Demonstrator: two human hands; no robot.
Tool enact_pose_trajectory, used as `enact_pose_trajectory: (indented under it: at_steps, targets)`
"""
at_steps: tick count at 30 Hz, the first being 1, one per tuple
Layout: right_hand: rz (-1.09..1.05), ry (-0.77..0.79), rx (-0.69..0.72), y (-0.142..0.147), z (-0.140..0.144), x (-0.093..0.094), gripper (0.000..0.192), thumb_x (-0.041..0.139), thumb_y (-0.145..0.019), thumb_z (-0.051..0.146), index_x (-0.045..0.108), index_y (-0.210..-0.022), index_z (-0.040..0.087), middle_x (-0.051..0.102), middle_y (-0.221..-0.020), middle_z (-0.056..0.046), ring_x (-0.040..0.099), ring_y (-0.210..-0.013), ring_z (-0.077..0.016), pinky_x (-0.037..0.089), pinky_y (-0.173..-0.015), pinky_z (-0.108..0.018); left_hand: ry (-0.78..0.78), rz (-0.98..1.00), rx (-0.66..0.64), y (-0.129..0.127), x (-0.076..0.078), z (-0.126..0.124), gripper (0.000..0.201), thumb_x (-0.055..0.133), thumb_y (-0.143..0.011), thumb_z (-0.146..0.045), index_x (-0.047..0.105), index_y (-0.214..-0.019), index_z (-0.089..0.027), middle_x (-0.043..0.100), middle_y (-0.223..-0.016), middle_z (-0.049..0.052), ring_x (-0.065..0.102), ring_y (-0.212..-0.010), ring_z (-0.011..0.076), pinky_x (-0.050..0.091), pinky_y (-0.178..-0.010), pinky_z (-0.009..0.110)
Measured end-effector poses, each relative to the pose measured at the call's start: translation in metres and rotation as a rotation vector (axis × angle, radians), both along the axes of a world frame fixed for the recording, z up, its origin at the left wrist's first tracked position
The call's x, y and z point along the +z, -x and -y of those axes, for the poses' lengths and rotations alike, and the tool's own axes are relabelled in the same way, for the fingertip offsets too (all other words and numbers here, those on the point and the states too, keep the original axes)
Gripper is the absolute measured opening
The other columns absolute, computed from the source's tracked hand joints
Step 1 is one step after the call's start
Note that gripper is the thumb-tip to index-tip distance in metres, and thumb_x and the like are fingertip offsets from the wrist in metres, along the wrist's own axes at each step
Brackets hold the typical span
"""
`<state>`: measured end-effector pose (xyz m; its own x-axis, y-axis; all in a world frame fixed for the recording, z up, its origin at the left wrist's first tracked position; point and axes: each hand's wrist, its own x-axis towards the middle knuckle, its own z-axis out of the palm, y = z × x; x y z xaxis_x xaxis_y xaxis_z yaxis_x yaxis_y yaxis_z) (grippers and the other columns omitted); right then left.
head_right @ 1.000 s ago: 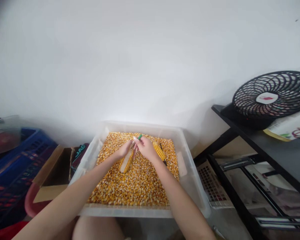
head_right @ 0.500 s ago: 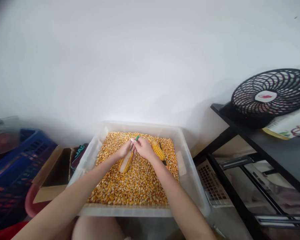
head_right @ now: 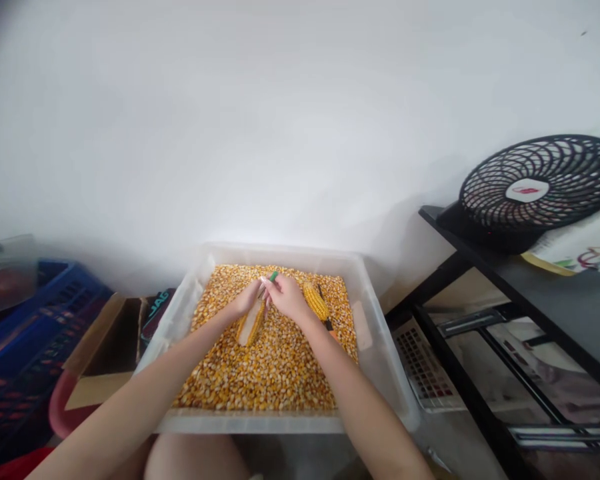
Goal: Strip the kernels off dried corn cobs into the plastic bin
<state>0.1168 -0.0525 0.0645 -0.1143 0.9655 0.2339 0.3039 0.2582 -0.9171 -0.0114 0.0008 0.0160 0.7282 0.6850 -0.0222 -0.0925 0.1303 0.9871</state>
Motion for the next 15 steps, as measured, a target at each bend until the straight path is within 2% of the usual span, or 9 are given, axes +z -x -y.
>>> enact_pose_trajectory:
  at_steps: [6, 10, 15]
  targets:
    - [0.11, -0.007, 0.014, 0.0015, 0.0016, 0.002, 0.026, 0.042, -0.086, 0.038, 0.057, -0.081, 0.017, 0.059, -0.059, 0.0, 0.055, -0.052, -0.0117, 0.044, -0.054, -0.022, 0.015, 0.005, 0.023, -0.0009, -0.0023, -0.0007, 0.047, 0.028, -0.08, -0.054, 0.046, -0.056, -0.017, 0.052, -0.051, 0.004, 0.047, -0.041, 0.0139, 0.04, -0.042, 0.028]
    - [0.227, -0.04, 0.008, 0.0022, 0.0014, 0.003, 0.028, 0.041, -0.086, 0.038, 0.056, -0.076, 0.017, 0.058, -0.059, -0.001, 0.055, -0.052, -0.0113, 0.042, -0.053, -0.022, 0.021, -0.001, 0.048, -0.0013, 0.0005, 0.0017, 0.046, 0.032, -0.078, -0.055, 0.044, -0.055, -0.017, 0.051, -0.05, 0.003, 0.047, -0.04, 0.0134, 0.039, -0.041, 0.027]
    - [0.227, 0.035, 0.003, -0.0004, -0.001, 0.0021, 0.032, 0.039, -0.086, 0.042, 0.053, -0.071, 0.017, 0.057, -0.057, 0.0, 0.054, -0.049, -0.0108, 0.041, -0.05, -0.021, 0.004, 0.001, 0.07, -0.0044, 0.0068, 0.0073, 0.048, 0.036, -0.075, -0.06, 0.044, -0.054, -0.017, 0.054, -0.052, 0.003, 0.048, -0.04, 0.0123, 0.039, -0.041, 0.026]
